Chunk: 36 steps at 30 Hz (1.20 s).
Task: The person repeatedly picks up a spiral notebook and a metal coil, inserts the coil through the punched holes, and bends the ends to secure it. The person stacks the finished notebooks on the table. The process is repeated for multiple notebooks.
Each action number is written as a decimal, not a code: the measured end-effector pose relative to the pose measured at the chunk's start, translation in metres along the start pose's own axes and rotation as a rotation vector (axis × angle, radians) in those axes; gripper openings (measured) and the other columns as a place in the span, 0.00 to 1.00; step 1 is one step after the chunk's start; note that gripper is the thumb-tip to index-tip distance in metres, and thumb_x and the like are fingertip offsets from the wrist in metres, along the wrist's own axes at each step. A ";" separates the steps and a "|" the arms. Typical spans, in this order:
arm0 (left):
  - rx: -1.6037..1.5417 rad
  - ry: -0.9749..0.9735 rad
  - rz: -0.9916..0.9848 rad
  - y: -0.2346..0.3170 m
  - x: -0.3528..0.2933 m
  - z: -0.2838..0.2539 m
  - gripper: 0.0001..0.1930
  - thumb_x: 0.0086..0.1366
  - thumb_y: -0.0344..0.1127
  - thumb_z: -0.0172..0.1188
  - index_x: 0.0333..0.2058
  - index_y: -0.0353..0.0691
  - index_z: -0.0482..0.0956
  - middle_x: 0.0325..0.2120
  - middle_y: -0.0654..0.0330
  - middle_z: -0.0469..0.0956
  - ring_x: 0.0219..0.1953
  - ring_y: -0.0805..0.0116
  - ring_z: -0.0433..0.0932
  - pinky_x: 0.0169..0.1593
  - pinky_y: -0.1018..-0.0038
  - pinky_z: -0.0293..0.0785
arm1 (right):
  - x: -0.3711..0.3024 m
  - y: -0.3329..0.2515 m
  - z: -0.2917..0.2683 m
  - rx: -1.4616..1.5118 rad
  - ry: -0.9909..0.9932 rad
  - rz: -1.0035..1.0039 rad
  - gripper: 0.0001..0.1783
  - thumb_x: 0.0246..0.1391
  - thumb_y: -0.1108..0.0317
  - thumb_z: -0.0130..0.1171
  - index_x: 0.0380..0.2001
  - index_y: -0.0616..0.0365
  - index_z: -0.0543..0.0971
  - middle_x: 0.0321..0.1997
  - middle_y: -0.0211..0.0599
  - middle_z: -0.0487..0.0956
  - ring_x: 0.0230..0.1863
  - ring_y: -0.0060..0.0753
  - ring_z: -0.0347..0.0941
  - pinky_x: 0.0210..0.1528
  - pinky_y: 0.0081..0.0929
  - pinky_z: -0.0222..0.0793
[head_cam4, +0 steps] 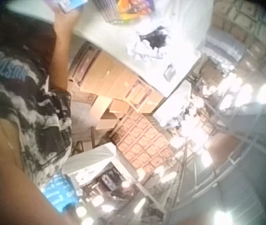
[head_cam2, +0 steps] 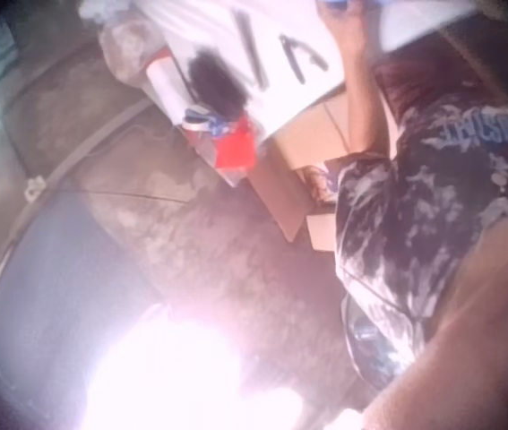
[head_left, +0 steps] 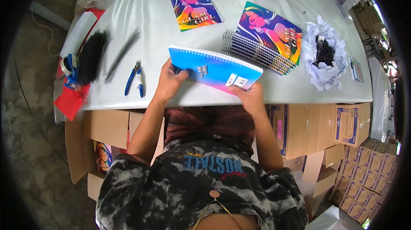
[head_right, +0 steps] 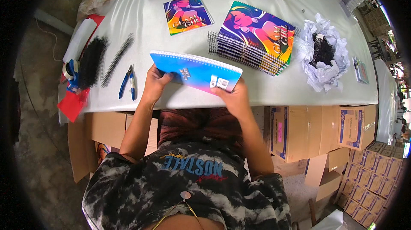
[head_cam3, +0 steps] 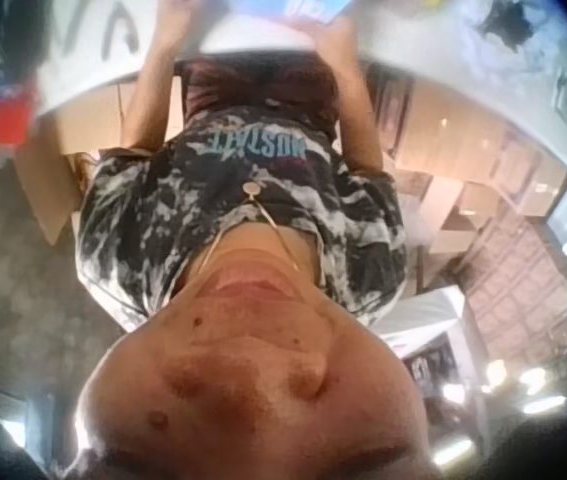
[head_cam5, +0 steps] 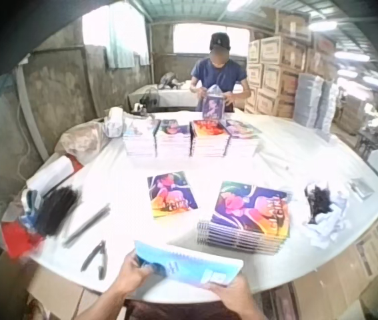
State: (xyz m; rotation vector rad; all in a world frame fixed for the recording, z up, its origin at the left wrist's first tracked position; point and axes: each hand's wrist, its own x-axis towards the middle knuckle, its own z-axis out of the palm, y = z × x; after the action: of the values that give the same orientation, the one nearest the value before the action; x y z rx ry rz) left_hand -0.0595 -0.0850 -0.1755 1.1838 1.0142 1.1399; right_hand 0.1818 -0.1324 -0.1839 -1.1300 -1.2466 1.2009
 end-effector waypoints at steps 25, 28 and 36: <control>1.484 0.531 -0.178 0.071 0.057 -0.198 0.18 0.56 0.55 0.55 0.31 0.47 0.82 0.27 0.51 0.78 0.34 0.50 0.77 0.37 0.59 0.71 | 0.019 -0.021 -0.011 -0.025 -0.109 -0.364 0.14 0.49 0.80 0.57 0.42 0.68 0.76 0.45 0.46 0.77 0.43 0.27 0.74 0.46 0.22 0.68; 1.335 0.528 -0.055 0.087 0.059 -0.189 0.17 0.59 0.47 0.51 0.35 0.41 0.80 0.28 0.50 0.78 0.33 0.57 0.78 0.37 0.65 0.71 | 0.024 -0.024 -0.013 -0.034 -0.059 -0.370 0.15 0.47 0.81 0.59 0.41 0.68 0.76 0.45 0.44 0.77 0.43 0.25 0.73 0.47 0.21 0.67; 0.422 -0.157 -0.075 0.097 0.024 -0.053 0.19 0.66 0.48 0.45 0.25 0.39 0.70 0.21 0.68 0.64 0.24 0.79 0.56 0.30 0.81 0.57 | 0.025 -0.025 -0.008 -0.028 0.011 -0.314 0.15 0.47 0.82 0.59 0.41 0.69 0.77 0.45 0.42 0.77 0.43 0.23 0.72 0.46 0.20 0.67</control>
State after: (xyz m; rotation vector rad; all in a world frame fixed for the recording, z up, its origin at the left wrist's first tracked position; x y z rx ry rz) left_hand -0.1187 -0.0508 -0.0851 1.5278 1.2010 0.7795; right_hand 0.1899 -0.1085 -0.1574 -0.9182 -1.3774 0.9423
